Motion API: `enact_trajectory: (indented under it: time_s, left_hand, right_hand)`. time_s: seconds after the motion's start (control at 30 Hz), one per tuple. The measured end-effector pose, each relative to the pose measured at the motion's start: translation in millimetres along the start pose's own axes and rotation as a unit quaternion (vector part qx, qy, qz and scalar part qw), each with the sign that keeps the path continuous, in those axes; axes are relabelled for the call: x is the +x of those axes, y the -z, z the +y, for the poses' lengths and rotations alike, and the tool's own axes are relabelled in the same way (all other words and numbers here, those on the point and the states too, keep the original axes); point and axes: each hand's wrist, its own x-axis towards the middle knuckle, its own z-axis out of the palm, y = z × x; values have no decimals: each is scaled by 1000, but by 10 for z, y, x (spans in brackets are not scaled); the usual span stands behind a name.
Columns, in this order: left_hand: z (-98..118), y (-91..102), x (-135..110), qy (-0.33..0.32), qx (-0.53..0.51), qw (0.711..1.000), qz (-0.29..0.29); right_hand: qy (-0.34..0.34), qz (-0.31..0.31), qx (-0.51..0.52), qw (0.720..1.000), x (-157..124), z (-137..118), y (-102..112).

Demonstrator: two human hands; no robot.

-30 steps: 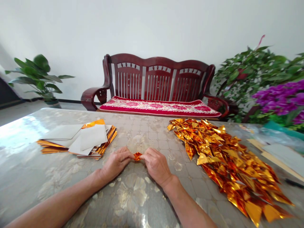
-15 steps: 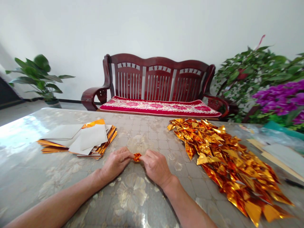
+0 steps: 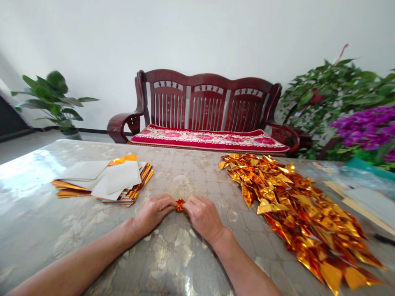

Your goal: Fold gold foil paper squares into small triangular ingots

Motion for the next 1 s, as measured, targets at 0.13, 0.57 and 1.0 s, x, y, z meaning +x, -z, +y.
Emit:
enact_trajectory:
  time_s: [0.13,0.57,1.0]
  left_hand:
    - [17,9,-8,6,34,999,2]
    - [38,-33,-25,-7,3,1000,12]
    - [74,-90,-39,30,-87,993,71]
  right_hand:
    - [9,3,-26,1000,-5,-31,-15]
    - [-4,25,18,1000,16,-82,-52]
    - [-22,92,111,989,5,-116,-100]
